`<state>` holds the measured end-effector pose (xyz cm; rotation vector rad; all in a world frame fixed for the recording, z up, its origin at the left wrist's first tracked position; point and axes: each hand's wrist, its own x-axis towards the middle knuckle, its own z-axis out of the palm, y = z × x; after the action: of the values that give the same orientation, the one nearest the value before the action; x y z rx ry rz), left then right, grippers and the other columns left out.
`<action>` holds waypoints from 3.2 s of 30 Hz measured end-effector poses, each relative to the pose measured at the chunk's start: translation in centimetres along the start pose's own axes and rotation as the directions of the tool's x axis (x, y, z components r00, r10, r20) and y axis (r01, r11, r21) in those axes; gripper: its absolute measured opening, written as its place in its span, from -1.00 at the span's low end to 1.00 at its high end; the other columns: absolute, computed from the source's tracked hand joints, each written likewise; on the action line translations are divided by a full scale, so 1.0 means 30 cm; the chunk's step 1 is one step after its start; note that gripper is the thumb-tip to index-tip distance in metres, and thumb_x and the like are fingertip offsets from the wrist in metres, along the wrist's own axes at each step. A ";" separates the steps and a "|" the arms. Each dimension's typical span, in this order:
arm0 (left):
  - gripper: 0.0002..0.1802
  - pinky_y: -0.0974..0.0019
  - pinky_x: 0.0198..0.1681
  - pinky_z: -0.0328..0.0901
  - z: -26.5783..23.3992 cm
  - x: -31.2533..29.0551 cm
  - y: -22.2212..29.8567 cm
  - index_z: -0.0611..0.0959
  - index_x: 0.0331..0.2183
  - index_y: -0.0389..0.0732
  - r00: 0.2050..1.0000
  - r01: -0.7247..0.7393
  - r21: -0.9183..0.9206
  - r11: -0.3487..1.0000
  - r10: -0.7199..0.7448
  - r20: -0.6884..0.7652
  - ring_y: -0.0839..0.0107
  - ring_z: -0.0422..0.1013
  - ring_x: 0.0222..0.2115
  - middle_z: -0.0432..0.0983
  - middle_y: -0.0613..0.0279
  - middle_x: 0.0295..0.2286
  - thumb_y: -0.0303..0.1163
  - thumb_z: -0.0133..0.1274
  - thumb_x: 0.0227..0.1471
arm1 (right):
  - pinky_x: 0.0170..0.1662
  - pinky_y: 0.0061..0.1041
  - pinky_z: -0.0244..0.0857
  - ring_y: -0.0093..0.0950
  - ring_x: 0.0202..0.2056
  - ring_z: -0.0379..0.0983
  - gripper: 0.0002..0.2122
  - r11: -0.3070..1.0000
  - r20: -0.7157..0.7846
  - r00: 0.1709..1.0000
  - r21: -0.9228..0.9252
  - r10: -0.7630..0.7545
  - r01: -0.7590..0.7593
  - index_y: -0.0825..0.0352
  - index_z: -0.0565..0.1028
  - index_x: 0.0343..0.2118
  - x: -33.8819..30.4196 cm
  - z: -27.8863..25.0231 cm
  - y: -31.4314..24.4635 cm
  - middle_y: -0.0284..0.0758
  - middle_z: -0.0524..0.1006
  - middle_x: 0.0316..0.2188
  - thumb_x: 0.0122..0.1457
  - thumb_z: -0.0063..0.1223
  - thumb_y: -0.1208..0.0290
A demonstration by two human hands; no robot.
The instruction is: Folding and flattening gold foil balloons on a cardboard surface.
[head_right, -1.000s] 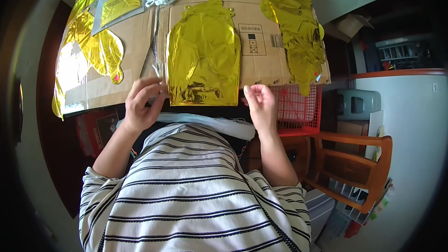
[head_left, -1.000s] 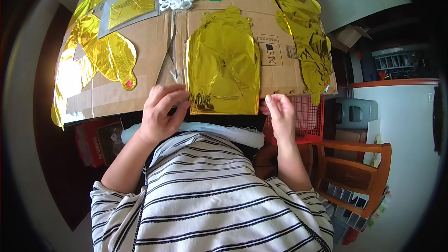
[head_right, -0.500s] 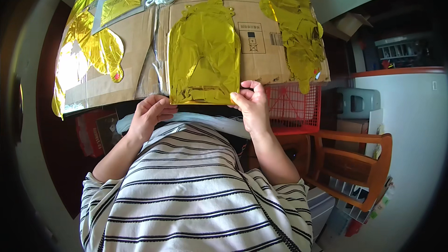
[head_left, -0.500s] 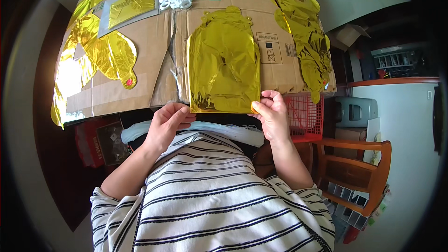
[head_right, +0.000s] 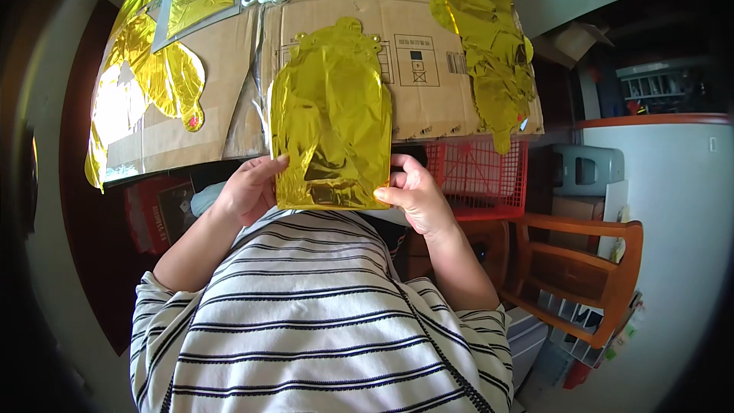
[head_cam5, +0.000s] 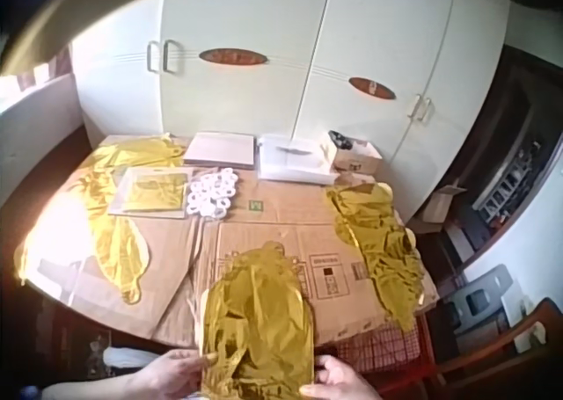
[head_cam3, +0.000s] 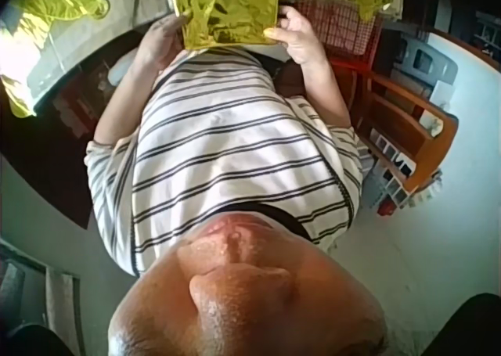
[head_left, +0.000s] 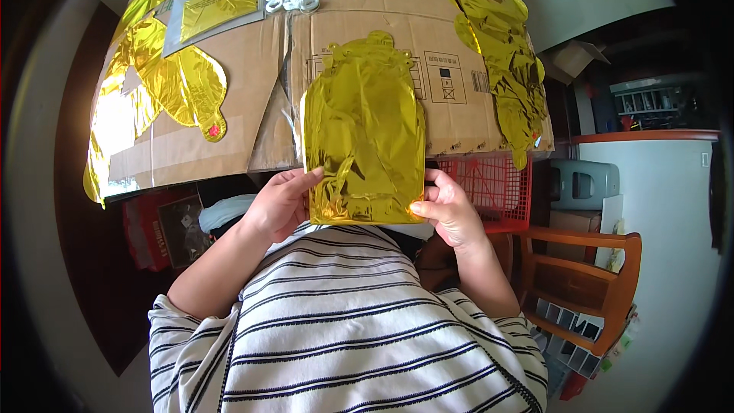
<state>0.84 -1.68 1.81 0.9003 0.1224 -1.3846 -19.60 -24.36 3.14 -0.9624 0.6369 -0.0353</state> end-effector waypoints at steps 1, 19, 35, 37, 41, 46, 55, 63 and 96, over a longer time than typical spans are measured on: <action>-0.63 0.15 -0.01 0.45 0.002 0.001 -0.004 0.56 -0.04 -0.42 0.999 -0.009 0.023 1.000 0.010 -0.038 0.23 0.58 -0.16 0.60 -0.01 -0.14 -0.30 -0.06 0.31 | -0.06 -0.52 0.43 -0.52 -0.24 0.56 -0.49 0.999 0.039 0.999 0.004 0.035 -0.035 0.44 0.28 0.10 -0.001 -0.004 -0.003 -0.21 0.60 -0.24 0.08 0.18 0.69; -0.66 0.22 -0.16 0.50 -0.004 0.010 0.012 0.56 -0.09 -0.43 0.998 0.026 0.127 0.992 -0.018 -0.061 0.29 0.60 -0.27 0.63 0.03 -0.22 -0.32 -0.08 0.30 | -0.09 -0.58 0.36 -0.63 -0.26 0.54 -0.89 0.989 -0.007 0.999 0.141 0.037 -0.036 0.32 0.65 -0.27 0.128 -0.012 0.050 -0.40 0.66 -0.31 0.19 0.25 0.43; -0.65 0.17 -0.09 0.48 0.017 0.004 0.024 0.54 -0.06 -0.45 0.998 0.050 0.066 0.997 -0.048 -0.037 0.25 0.59 -0.22 0.61 0.00 -0.18 -0.35 -0.10 0.30 | -0.21 -0.62 0.34 -0.69 -0.36 0.47 -0.91 1.000 -0.059 0.998 0.031 0.000 0.002 0.33 0.60 -0.32 0.111 0.027 -0.012 -0.45 0.59 -0.38 0.22 0.20 0.42; -0.65 0.18 -0.10 0.48 0.014 0.003 0.029 0.55 -0.07 -0.44 0.999 0.044 0.079 0.996 -0.042 -0.031 0.26 0.60 -0.23 0.61 0.01 -0.18 -0.35 -0.10 0.30 | -0.22 -0.62 0.34 -0.69 -0.36 0.46 -0.91 0.999 -0.080 0.996 0.022 -0.031 0.033 0.33 0.60 -0.31 0.108 0.041 -0.013 -0.46 0.59 -0.38 0.22 0.20 0.42; -0.65 0.18 -0.11 0.49 0.005 0.008 0.029 0.55 -0.07 -0.43 0.999 0.037 0.086 0.996 -0.036 -0.017 0.27 0.60 -0.23 0.62 0.01 -0.18 -0.34 -0.10 0.30 | -0.20 -0.63 0.33 -0.70 -0.35 0.46 -0.90 0.999 -0.063 0.997 0.019 -0.042 0.043 0.34 0.61 -0.28 0.111 0.041 -0.016 -0.47 0.59 -0.37 0.23 0.19 0.42; -0.65 0.18 -0.11 0.49 0.036 -0.009 0.035 0.55 -0.05 -0.42 0.999 0.021 0.055 0.998 -0.019 -0.032 0.26 0.60 -0.23 0.62 0.01 -0.18 -0.34 -0.09 0.30 | -0.15 -0.63 0.33 -0.70 -0.32 0.48 -0.88 1.000 -0.017 0.999 0.000 -0.029 0.029 0.36 0.61 -0.24 0.114 0.030 -0.003 -0.45 0.61 -0.32 0.24 0.17 0.44; -0.66 0.16 -0.11 0.51 0.031 0.001 0.068 0.55 -0.05 -0.42 1.000 0.004 0.046 0.999 -0.005 0.030 0.25 0.60 -0.22 0.62 0.00 -0.18 -0.35 -0.07 0.29 | -0.15 -0.62 0.33 -0.67 -0.30 0.50 -0.89 1.000 0.019 1.000 0.021 -0.002 0.001 0.37 0.64 -0.28 0.098 0.038 -0.008 -0.41 0.64 -0.33 0.21 0.19 0.45; -0.71 0.21 -0.17 0.52 0.048 0.019 0.069 0.58 -0.11 -0.38 0.998 -0.059 0.056 0.997 0.060 -0.016 0.30 0.60 -0.27 0.62 0.06 -0.24 -0.35 -0.05 0.29 | -0.11 -0.57 0.38 -0.60 -0.26 0.55 -0.86 0.988 0.056 0.998 0.147 0.042 -0.049 0.38 0.64 -0.26 0.113 0.046 -0.008 -0.36 0.65 -0.31 0.22 0.17 0.43; -0.10 -0.01 0.28 0.07 0.283 0.085 0.164 0.09 0.30 -0.35 0.985 -0.135 0.035 0.990 0.130 0.112 0.06 0.17 0.22 0.15 -0.12 0.23 0.12 -0.08 0.23 | -0.29 -0.52 0.46 -0.58 -0.40 0.56 -0.82 0.569 0.088 0.991 -0.812 -0.096 0.127 0.49 0.57 -0.23 0.096 0.179 -0.794 -0.30 0.64 -0.37 0.18 0.11 0.49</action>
<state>2.19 -9.25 8.42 0.8507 -0.0501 -1.3128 -8.59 -35.12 22.30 -1.9215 0.5507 0.1864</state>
